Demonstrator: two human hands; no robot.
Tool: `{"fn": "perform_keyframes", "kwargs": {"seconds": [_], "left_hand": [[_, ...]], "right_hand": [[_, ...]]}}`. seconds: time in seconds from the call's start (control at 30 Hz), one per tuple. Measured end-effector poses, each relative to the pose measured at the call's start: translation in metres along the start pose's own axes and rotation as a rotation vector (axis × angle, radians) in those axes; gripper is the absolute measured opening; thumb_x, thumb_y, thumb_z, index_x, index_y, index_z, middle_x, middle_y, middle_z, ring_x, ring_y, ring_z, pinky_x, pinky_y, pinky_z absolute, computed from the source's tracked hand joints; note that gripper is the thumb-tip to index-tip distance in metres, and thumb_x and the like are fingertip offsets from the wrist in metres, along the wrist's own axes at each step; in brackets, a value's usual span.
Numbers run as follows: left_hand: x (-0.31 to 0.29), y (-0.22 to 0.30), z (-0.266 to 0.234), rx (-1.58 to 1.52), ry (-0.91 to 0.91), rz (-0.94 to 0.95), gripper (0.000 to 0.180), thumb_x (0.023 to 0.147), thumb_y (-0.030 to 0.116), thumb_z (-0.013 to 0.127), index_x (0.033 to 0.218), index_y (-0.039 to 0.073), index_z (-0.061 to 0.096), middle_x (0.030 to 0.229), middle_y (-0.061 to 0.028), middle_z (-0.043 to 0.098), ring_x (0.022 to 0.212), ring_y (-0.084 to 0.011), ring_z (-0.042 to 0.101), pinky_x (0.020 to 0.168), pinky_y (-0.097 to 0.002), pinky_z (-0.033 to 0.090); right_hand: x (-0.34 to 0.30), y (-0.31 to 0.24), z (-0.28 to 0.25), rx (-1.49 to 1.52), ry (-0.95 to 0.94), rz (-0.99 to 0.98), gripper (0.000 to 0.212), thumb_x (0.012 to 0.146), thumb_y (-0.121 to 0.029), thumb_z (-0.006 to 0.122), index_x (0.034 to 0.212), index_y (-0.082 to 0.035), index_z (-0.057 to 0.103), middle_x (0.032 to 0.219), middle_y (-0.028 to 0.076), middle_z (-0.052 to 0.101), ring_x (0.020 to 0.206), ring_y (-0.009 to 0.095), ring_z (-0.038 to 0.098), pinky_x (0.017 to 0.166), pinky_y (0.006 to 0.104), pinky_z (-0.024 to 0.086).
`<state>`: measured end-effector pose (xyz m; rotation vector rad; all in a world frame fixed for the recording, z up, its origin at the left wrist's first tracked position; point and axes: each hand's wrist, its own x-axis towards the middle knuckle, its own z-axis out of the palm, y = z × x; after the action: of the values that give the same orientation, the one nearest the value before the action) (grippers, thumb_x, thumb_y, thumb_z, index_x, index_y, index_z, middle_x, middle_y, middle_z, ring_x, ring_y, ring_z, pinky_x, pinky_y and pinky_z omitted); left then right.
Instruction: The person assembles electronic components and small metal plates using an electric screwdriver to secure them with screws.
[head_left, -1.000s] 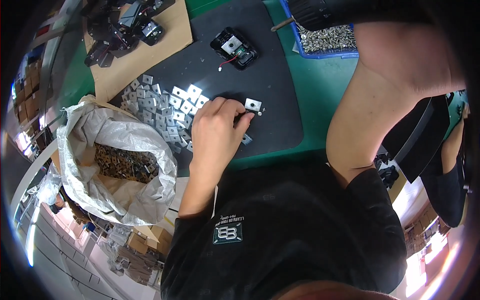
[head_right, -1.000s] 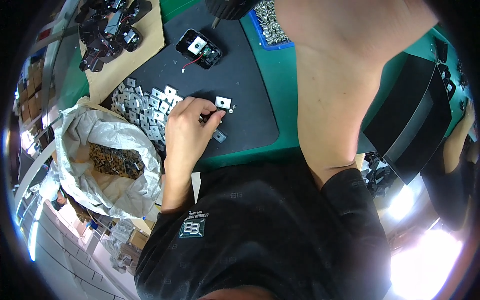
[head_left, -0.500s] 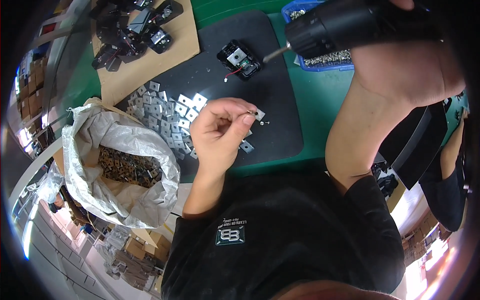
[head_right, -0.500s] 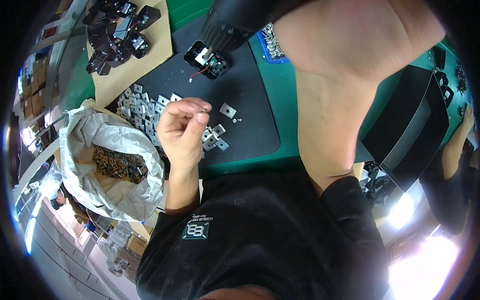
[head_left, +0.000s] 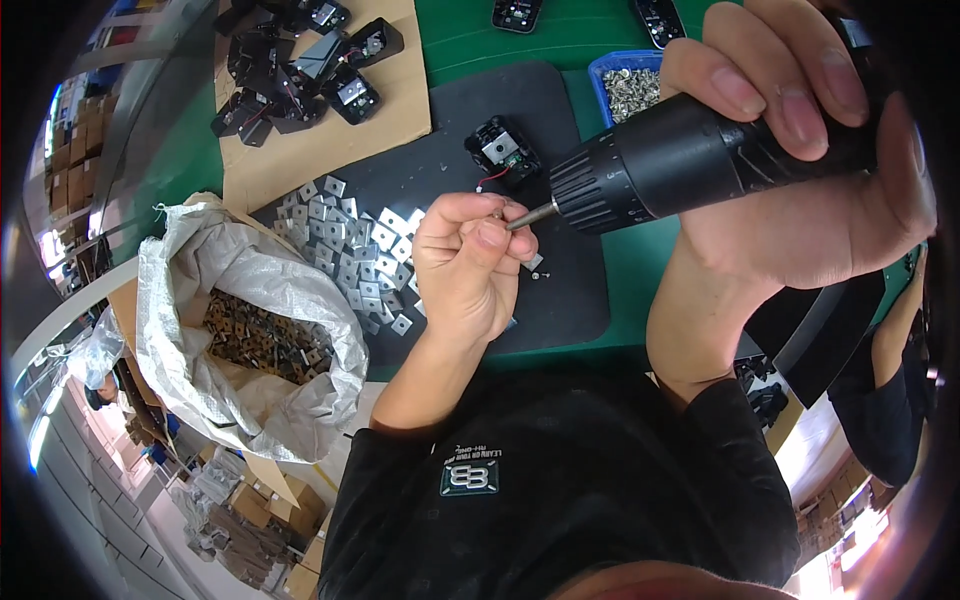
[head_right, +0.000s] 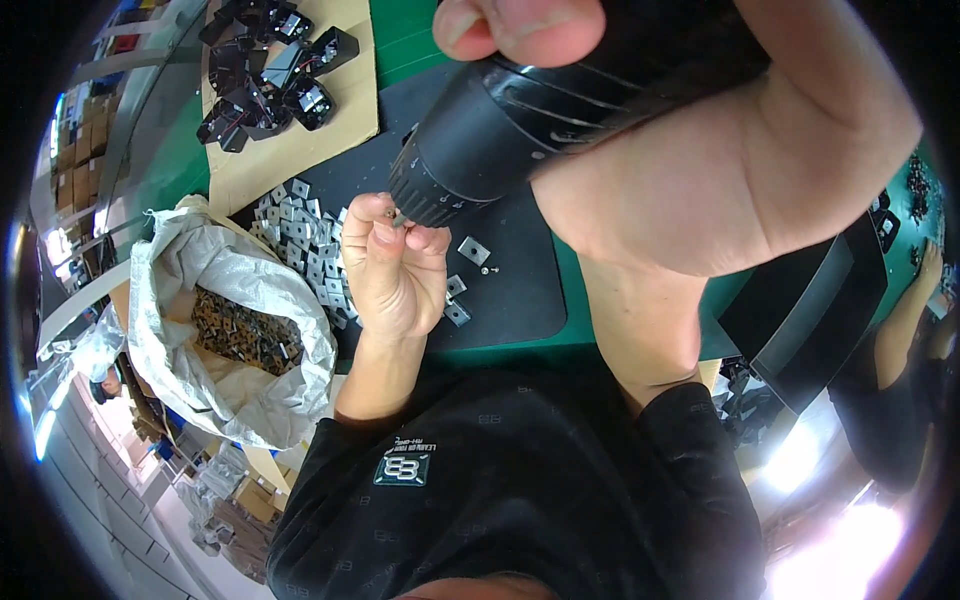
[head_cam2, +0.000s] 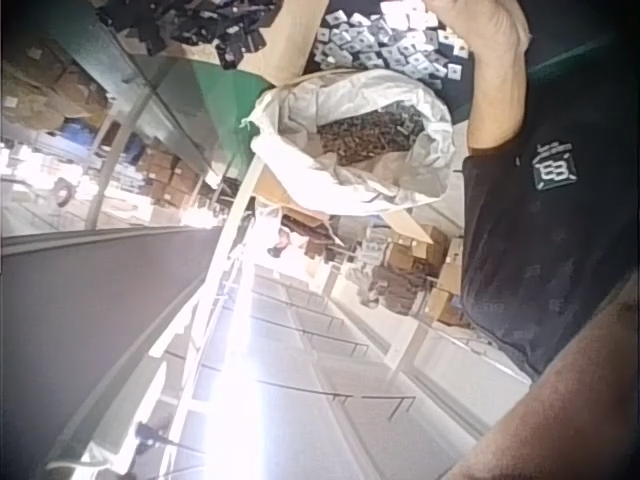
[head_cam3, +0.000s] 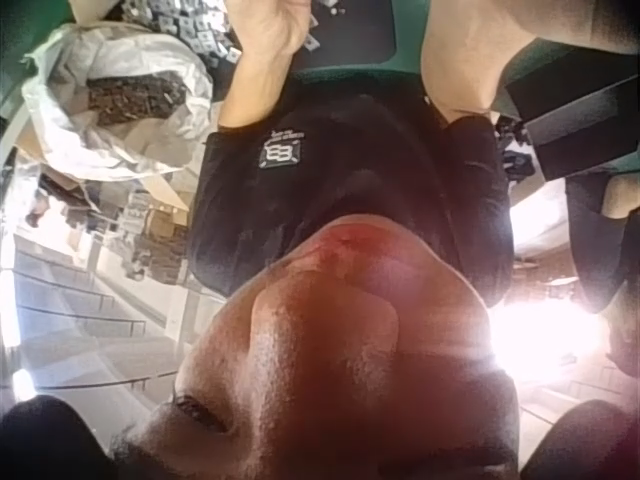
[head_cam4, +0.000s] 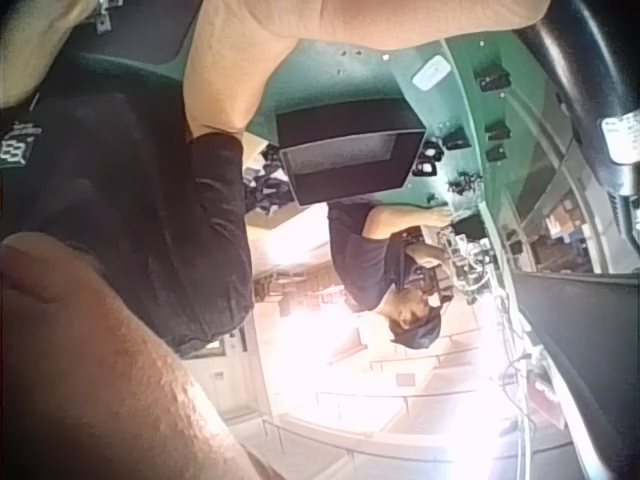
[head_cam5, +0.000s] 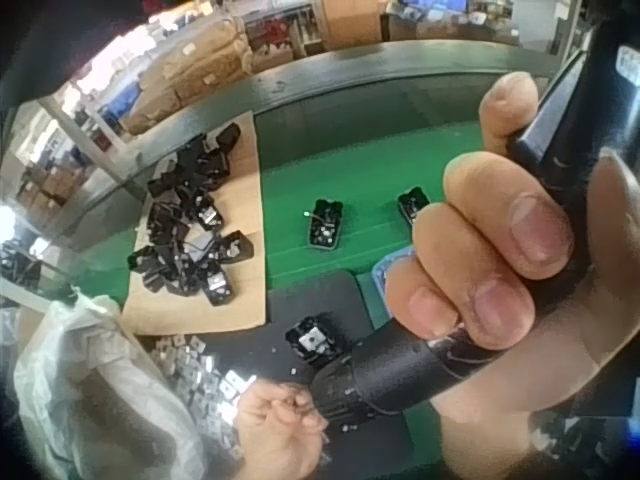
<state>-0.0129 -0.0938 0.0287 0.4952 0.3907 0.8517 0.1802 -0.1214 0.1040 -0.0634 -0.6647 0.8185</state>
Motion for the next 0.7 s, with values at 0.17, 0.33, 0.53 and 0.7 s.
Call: {"fn": "perform_keyframes", "kwargs": {"seconds": [0.17, 0.33, 0.53, 0.7], "left_hand": [[0.0008, -0.0035, -0.0002, 0.002, -0.049, 0.017, 0.015, 0.095, 0.002, 0.066, 0.11, -0.001, 0.062, 0.106, -0.0214, 0.07, 0.081, -0.0215, 0.07, 0.075, -0.0329, 0.06], [0.0036, -0.0064, 0.0045, 0.02, -0.039, 0.026, 0.014, 0.095, 0.0, 0.065, 0.109, -0.001, 0.062, 0.109, -0.0219, 0.07, 0.084, -0.0215, 0.071, 0.079, -0.0327, 0.06], [0.0055, -0.007, 0.0054, 0.021, -0.035, 0.069, 0.014, 0.094, -0.002, 0.065, 0.108, 0.0, 0.06, 0.109, -0.0224, 0.07, 0.086, -0.0215, 0.071, 0.08, -0.0318, 0.059], [0.0064, -0.0053, 0.0066, 0.113, -0.034, 0.111, 0.016, 0.092, -0.004, 0.067, 0.107, -0.001, 0.06, 0.108, -0.0236, 0.07, 0.086, -0.0211, 0.072, 0.08, -0.0311, 0.059]], "right_hand": [[0.0039, 0.0033, 0.0015, -0.004, -0.002, -0.002, 0.049, 0.083, -0.017, 0.065, 0.128, -0.003, 0.05, 0.091, 0.002, 0.059, 0.082, 0.013, 0.057, 0.084, 0.0338, 0.044], [0.0051, 0.0044, 0.0001, 0.004, -0.002, -0.005, 0.049, 0.083, -0.017, 0.065, 0.128, -0.003, 0.05, 0.091, 0.002, 0.059, 0.082, 0.013, 0.058, 0.084, 0.0337, 0.045], [0.0037, 0.0054, -0.0005, 0.016, -0.004, -0.004, 0.05, 0.082, -0.016, 0.066, 0.128, -0.004, 0.05, 0.091, 0.002, 0.059, 0.081, 0.013, 0.058, 0.083, 0.0335, 0.045], [0.0031, 0.0052, -0.001, 0.025, 0.0, -0.003, 0.05, 0.082, -0.016, 0.067, 0.127, -0.004, 0.05, 0.09, 0.002, 0.059, 0.081, 0.013, 0.058, 0.083, 0.0334, 0.045]]}}
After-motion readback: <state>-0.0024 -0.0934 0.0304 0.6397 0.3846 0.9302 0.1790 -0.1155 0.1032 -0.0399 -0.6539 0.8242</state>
